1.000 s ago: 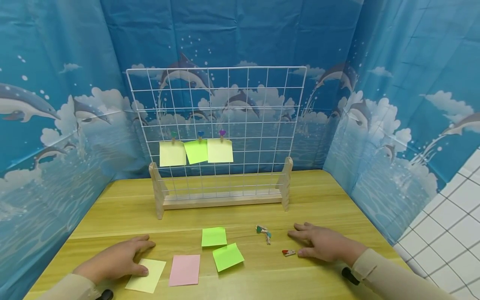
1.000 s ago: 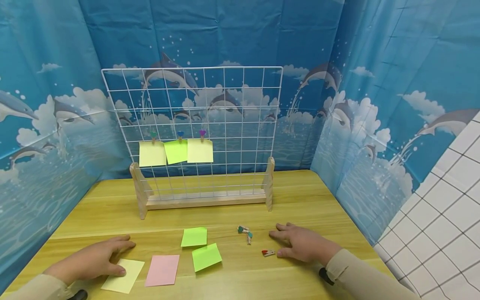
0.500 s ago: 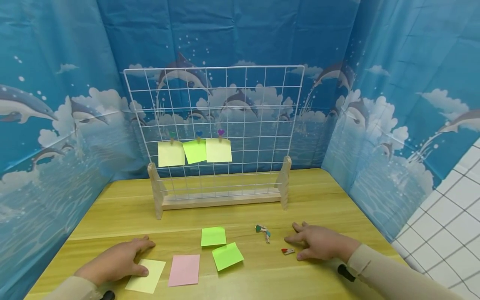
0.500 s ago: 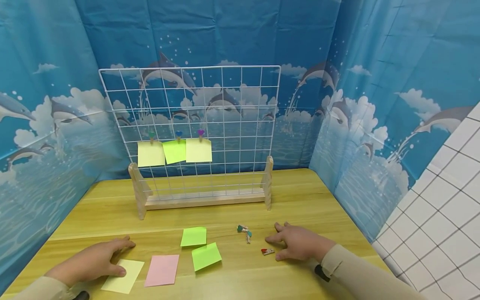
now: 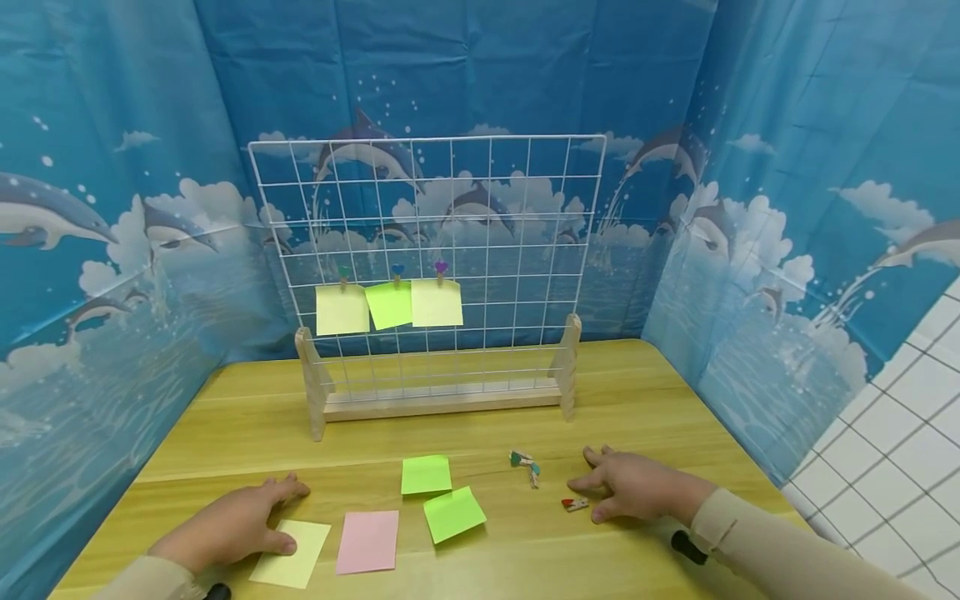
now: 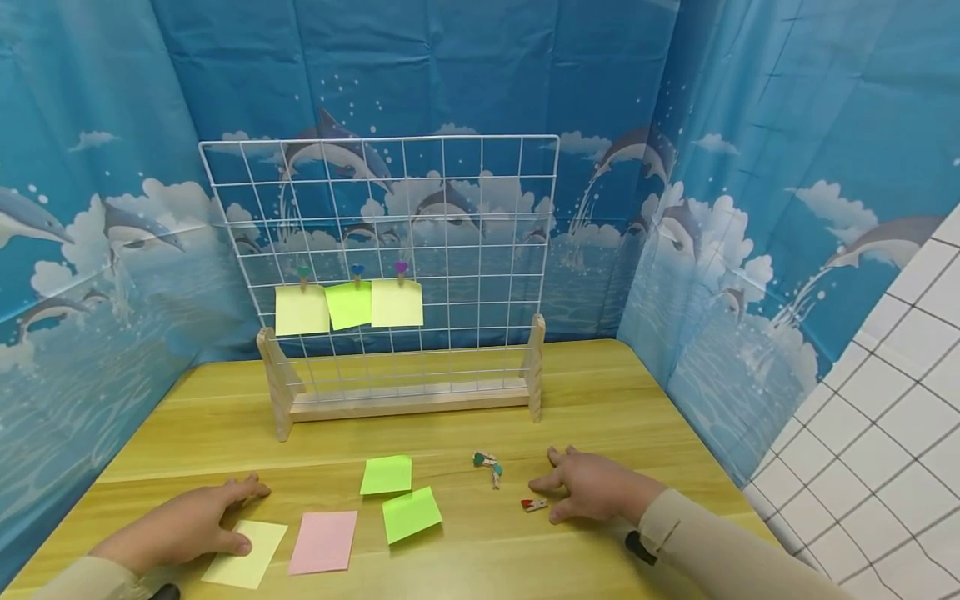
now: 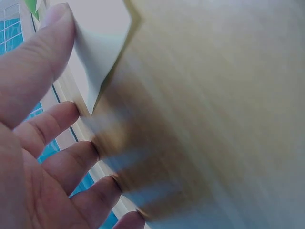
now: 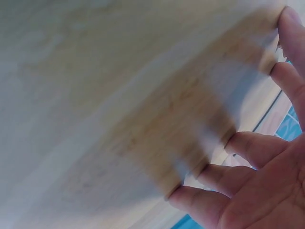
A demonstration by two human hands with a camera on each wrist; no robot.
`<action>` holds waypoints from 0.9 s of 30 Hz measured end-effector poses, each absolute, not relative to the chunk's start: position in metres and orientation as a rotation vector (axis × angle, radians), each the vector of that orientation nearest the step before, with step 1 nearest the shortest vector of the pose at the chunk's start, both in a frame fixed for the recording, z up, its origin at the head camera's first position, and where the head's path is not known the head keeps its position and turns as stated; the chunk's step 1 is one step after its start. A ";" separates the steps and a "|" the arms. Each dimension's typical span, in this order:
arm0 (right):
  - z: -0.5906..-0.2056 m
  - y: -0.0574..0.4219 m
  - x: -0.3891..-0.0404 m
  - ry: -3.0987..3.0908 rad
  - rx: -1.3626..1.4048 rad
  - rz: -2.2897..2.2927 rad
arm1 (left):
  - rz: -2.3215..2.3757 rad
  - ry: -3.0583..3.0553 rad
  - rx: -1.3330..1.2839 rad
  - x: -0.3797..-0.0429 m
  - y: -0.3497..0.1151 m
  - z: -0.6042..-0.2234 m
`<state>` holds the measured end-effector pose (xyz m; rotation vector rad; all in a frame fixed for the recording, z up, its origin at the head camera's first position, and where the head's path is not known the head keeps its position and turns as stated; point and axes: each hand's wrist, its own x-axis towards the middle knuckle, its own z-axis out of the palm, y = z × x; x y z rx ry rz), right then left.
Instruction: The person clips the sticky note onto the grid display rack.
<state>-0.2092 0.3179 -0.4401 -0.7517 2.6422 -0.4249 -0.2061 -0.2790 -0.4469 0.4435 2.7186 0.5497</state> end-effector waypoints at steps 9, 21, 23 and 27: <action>-0.439 0.317 -0.209 2.636 -0.751 -0.434 | 0.550 2.719 0.441 -0.205 -0.279 -0.447; -0.431 0.308 -0.211 2.683 -0.880 -0.285 | 0.505 2.811 0.521 -0.200 -0.278 -0.447; -0.431 0.306 -0.210 2.704 -0.931 -0.255 | 0.474 2.837 0.545 -0.199 -0.277 -0.448; -0.432 0.301 -0.209 2.737 -1.011 -0.247 | 0.420 2.865 0.586 -0.198 -0.278 -0.448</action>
